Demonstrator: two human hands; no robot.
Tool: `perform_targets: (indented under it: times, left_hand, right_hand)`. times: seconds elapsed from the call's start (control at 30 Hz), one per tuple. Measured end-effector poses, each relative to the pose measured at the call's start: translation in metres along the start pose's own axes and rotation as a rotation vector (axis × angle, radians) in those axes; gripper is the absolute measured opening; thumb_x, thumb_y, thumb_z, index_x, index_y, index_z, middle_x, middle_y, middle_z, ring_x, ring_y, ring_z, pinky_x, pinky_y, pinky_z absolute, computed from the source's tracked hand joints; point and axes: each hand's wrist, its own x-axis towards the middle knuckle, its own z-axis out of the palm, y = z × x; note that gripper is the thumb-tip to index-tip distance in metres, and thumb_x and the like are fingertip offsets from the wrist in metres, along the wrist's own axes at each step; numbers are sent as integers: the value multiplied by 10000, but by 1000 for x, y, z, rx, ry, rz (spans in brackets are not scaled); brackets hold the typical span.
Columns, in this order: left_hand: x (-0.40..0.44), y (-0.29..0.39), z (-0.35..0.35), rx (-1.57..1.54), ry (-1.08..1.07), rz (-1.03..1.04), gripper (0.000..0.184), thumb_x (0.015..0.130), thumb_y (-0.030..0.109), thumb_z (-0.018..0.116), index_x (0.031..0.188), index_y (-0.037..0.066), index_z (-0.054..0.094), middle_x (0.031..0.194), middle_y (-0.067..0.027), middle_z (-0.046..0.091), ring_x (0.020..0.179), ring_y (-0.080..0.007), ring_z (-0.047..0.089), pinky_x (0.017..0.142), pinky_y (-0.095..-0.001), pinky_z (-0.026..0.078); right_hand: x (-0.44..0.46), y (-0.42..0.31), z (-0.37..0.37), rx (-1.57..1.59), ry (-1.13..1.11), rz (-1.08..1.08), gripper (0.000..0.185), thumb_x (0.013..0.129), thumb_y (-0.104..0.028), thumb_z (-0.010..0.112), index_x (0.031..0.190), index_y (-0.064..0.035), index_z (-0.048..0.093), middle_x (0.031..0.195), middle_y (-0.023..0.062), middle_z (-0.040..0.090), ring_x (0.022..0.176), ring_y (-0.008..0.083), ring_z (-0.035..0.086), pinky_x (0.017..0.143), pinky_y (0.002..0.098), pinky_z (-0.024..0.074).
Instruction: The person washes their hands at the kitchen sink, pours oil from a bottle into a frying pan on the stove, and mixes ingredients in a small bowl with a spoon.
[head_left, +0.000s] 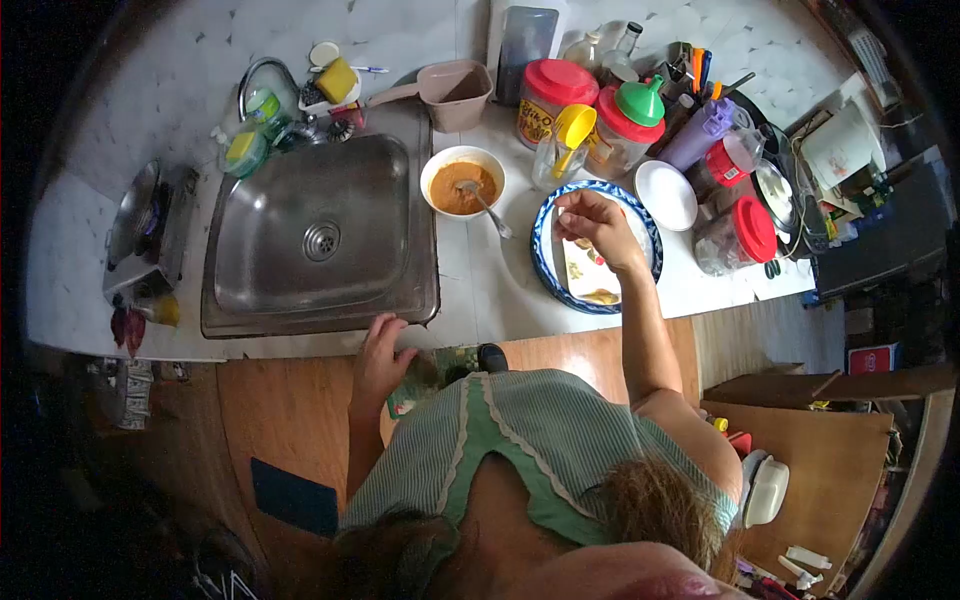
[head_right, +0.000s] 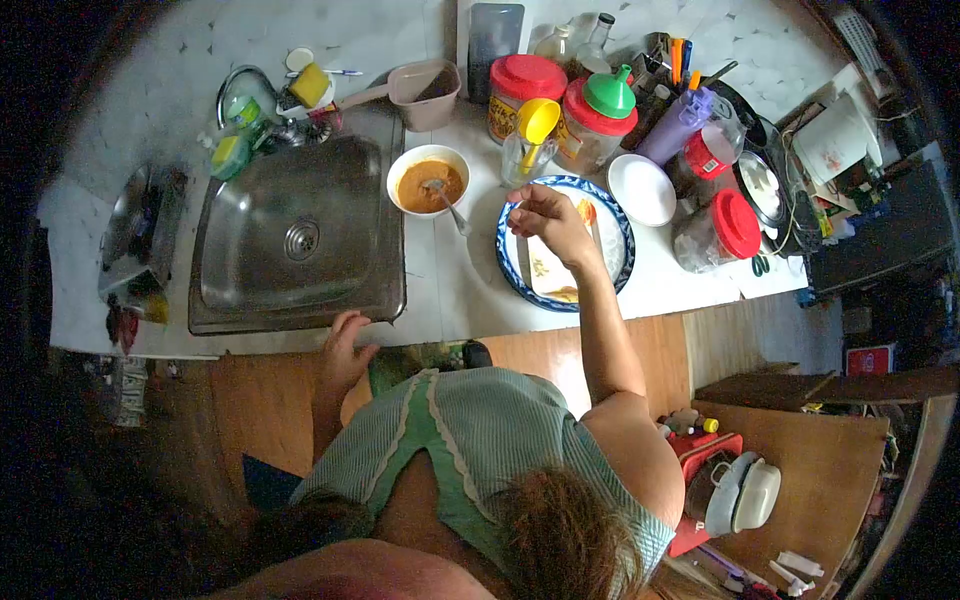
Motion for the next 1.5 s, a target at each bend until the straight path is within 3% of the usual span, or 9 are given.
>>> perform_targets:
  times: [0.3, 0.37, 0.47, 0.57, 0.73, 0.83, 0.87, 1.17, 1.5]
  left_hand:
    - [46, 23, 13, -16, 39, 14, 437, 683, 53, 710, 1081, 32, 533, 1279, -144, 442, 1044, -356, 536, 837, -417, 453]
    - [49, 23, 17, -10, 50, 20, 462, 686, 72, 718, 1105, 33, 527, 1325, -146, 412, 1096, -362, 504, 874, -426, 432]
    - [52, 25, 18, 31, 89, 82, 524, 703, 125, 725, 1169, 39, 502, 1405, -147, 341, 1210, -379, 411, 950, -451, 374]
    - [57, 30, 12, 4, 138, 88, 579, 748, 216, 705, 1246, 52, 458, 1461, -148, 259, 1302, -399, 295, 1006, -492, 305]
    - [57, 33, -7, 92, 157, 17, 587, 840, 351, 605, 1316, 72, 404, 1486, -156, 192, 1343, -426, 199, 1020, -598, 223]
    - [55, 24, -18, 151, 127, 32, 584, 857, 355, 580, 1331, 73, 387, 1488, -159, 185, 1350, -417, 185, 1011, -645, 188]
    - [53, 18, -18, 182, 120, 12, 579, 848, 340, 599, 1322, 68, 406, 1487, -159, 188, 1354, -413, 177, 1040, -603, 187]
    - [27, -21, -30, 80, 161, 26, 593, 792, 310, 666, 1284, 49, 461, 1499, -157, 160, 1356, -407, 178, 1057, -531, 213]
    - [19, -33, -27, 157, 54, -16, 499, 786, 238, 673, 1228, 78, 507, 1321, -142, 481, 1276, -339, 382, 1054, -579, 183]
  right_hand:
    - [9, -2, -50, 21, 58, 12, 257, 889, -174, 566, 1092, -16, 569, 901, 77, 644, 808, 150, 621, 710, 268, 480]
    - [15, 1, -55, 247, 34, -38, 513, 909, -422, 505, 1226, -18, 482, 1071, 146, 611, 935, 236, 616, 793, 344, 496]
    - [25, -3, -59, 825, -174, -158, 740, 866, -619, 395, 1365, -74, 349, 1349, 191, 405, 1213, 340, 430, 914, 505, 436]
    - [28, -18, -47, 1003, -225, -224, 747, 858, -626, 404, 1375, -90, 341, 1381, 196, 368, 1240, 369, 396, 948, 530, 403]
    - [32, -6, -37, 878, -224, -189, 687, 869, -549, 465, 1371, -92, 358, 1382, 212, 359, 1245, 389, 393, 952, 518, 412]
    - [32, -1, -27, 700, -245, -172, 559, 873, -418, 551, 1273, -44, 437, 1177, 237, 545, 1051, 350, 577, 859, 424, 505]
    - [32, 1, -24, 731, -174, -121, 445, 881, -318, 568, 1208, -32, 474, 1033, 220, 614, 922, 318, 634, 816, 399, 526]
    - [46, 5, 15, 610, -57, -47, 227, 878, -82, 562, 1096, -32, 528, 893, 154, 645, 785, 232, 652, 705, 328, 544]
    - [42, 14, 18, 476, 97, -47, 270, 797, 40, 593, 1051, -42, 551, 834, 96, 644, 722, 183, 635, 658, 275, 530]
